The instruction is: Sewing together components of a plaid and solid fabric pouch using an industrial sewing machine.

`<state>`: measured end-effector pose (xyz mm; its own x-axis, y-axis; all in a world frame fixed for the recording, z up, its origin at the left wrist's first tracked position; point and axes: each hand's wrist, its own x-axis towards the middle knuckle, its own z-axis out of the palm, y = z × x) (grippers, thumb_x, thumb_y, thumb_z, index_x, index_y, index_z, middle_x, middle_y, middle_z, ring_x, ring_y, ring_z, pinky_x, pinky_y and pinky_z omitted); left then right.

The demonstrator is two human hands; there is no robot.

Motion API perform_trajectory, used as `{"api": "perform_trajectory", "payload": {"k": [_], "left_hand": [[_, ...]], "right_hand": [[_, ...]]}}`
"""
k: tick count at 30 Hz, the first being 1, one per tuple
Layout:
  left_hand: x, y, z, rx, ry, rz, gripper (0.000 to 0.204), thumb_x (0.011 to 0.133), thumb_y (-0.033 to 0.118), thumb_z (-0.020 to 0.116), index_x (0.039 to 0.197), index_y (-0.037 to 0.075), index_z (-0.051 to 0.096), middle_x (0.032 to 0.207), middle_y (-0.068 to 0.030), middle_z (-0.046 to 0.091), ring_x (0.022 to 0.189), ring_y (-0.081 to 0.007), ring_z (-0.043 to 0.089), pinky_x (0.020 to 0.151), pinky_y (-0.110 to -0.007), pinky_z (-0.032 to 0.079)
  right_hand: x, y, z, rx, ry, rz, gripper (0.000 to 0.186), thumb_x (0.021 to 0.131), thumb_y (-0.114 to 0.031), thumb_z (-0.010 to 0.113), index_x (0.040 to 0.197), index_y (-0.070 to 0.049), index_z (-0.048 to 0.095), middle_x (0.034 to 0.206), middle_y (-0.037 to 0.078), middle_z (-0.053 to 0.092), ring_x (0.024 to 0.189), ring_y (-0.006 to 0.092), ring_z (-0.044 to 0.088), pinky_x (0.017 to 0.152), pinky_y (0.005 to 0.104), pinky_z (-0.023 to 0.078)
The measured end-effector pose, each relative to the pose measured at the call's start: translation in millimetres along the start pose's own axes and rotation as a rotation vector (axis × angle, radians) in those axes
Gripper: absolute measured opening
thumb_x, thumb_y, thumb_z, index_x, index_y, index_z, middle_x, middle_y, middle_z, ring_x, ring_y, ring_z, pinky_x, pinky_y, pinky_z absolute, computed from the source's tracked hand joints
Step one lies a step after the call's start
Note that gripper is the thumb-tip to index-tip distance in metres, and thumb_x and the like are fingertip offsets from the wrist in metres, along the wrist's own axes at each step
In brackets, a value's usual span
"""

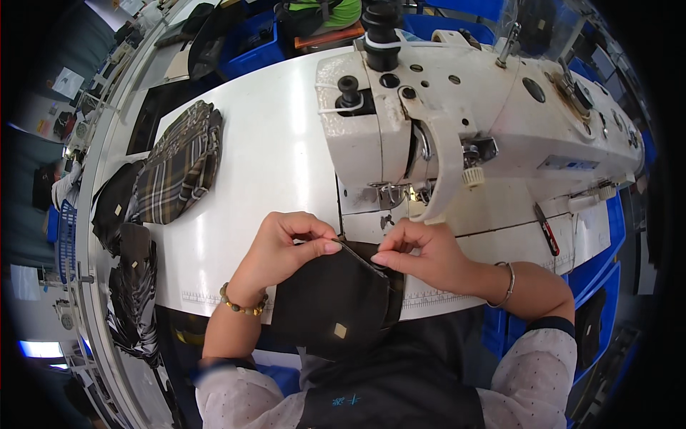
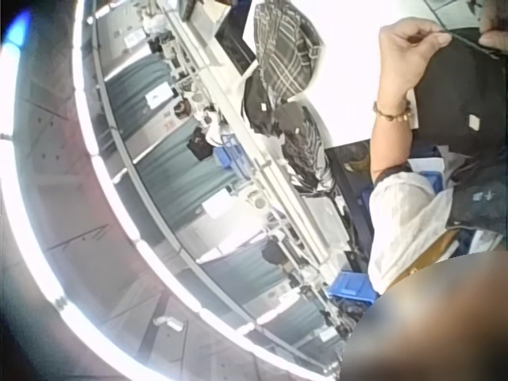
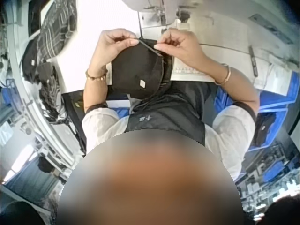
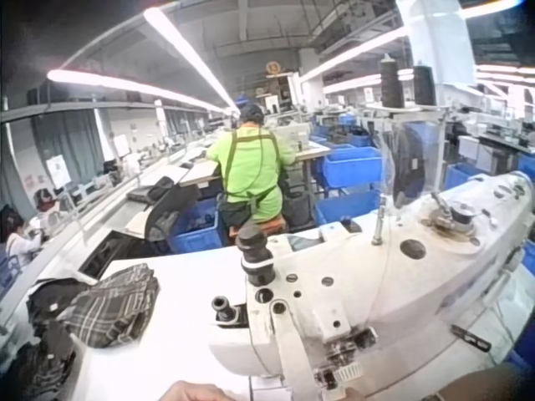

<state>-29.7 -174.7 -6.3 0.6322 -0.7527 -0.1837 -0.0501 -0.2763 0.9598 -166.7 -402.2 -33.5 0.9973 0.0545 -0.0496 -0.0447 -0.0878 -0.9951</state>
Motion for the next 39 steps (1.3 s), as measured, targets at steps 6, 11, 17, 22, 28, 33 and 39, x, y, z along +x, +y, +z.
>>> {"api": "perform_trajectory", "payload": {"k": [6, 11, 17, 22, 28, 33, 39], "left_hand": [[0.5, -2.6, -1.9, -0.028, 0.030, -0.024, 0.009, 0.085, 0.005, 0.080, 0.089, -0.002, 0.075, 0.078, 0.0001, 0.071, 0.073, -0.0042, 0.061, 0.068, -0.020, 0.050], [1.4, -3.2, -1.0, -0.072, 0.030, -0.064, 0.009, 0.085, 0.004, 0.080, 0.089, -0.002, 0.075, 0.079, 0.0013, 0.070, 0.072, -0.0030, 0.060, 0.067, -0.019, 0.050], [-0.3, -4.2, 2.4, -0.062, 0.035, -0.082, 0.010, 0.085, 0.005, 0.080, 0.089, -0.002, 0.074, 0.078, 0.0018, 0.070, 0.072, -0.0027, 0.060, 0.067, -0.019, 0.049], [-2.7, 0.2, 2.7, -0.033, 0.025, -0.079, 0.008, 0.085, 0.002, 0.079, 0.088, -0.001, 0.072, 0.082, 0.0014, 0.069, 0.076, -0.0045, 0.060, 0.071, -0.020, 0.049], [-2.9, 0.7, 3.9, -0.025, 0.020, -0.064, 0.009, 0.086, 0.004, 0.079, 0.088, 0.000, 0.071, 0.082, 0.0024, 0.068, 0.076, -0.0041, 0.058, 0.071, -0.020, 0.048], [-4.2, 2.3, 3.7, -0.033, 0.015, -0.070, 0.009, 0.086, 0.004, 0.078, 0.087, 0.000, 0.070, 0.082, 0.0025, 0.067, 0.076, -0.0042, 0.058, 0.072, -0.020, 0.048], [-5.3, -1.2, 2.9, 0.027, 0.018, -0.014, 0.011, 0.086, 0.005, 0.079, 0.092, -0.001, 0.072, 0.086, -0.0021, 0.070, 0.080, -0.0077, 0.062, 0.076, -0.024, 0.052]], "right_hand": [[3.0, 2.0, -1.1, -0.132, 0.045, -0.230, 0.010, 0.087, -0.007, 0.074, 0.094, -0.003, 0.069, 0.083, 0.006, 0.071, 0.070, 0.0144, 0.065, 0.065, 0.0276, 0.051], [2.7, 4.8, -4.4, -0.314, -0.023, -0.442, 0.015, 0.081, -0.006, 0.076, 0.094, -0.003, 0.070, 0.087, 0.009, 0.069, 0.073, 0.0246, 0.067, 0.065, 0.0310, 0.053], [-0.7, -2.7, -0.9, -0.362, 0.069, -0.546, 0.014, 0.077, -0.010, 0.079, 0.086, -0.005, 0.070, 0.085, 0.006, 0.069, 0.071, 0.0228, 0.066, 0.060, 0.0318, 0.051], [-1.3, 2.4, -1.5, -0.359, 0.074, -0.423, 0.014, 0.075, -0.002, 0.081, 0.078, -0.004, 0.068, 0.077, 0.006, 0.070, 0.067, 0.0218, 0.068, 0.060, 0.0302, 0.051], [-0.9, 3.3, -4.2, -0.287, 0.062, -0.320, 0.012, 0.080, -0.005, 0.077, 0.076, -0.004, 0.065, 0.073, 0.005, 0.068, 0.063, 0.0163, 0.065, 0.058, 0.0284, 0.051], [0.5, 2.9, -2.6, -0.192, 0.063, -0.264, 0.012, 0.085, -0.009, 0.075, 0.081, -0.004, 0.064, 0.072, 0.004, 0.067, 0.063, 0.0132, 0.066, 0.059, 0.0262, 0.053], [1.9, -0.6, -5.8, -0.141, -0.016, -0.032, 0.012, 0.090, -0.011, 0.071, 0.098, -0.002, 0.070, 0.077, 0.005, 0.071, 0.065, 0.0112, 0.065, 0.063, 0.0257, 0.053]]}}
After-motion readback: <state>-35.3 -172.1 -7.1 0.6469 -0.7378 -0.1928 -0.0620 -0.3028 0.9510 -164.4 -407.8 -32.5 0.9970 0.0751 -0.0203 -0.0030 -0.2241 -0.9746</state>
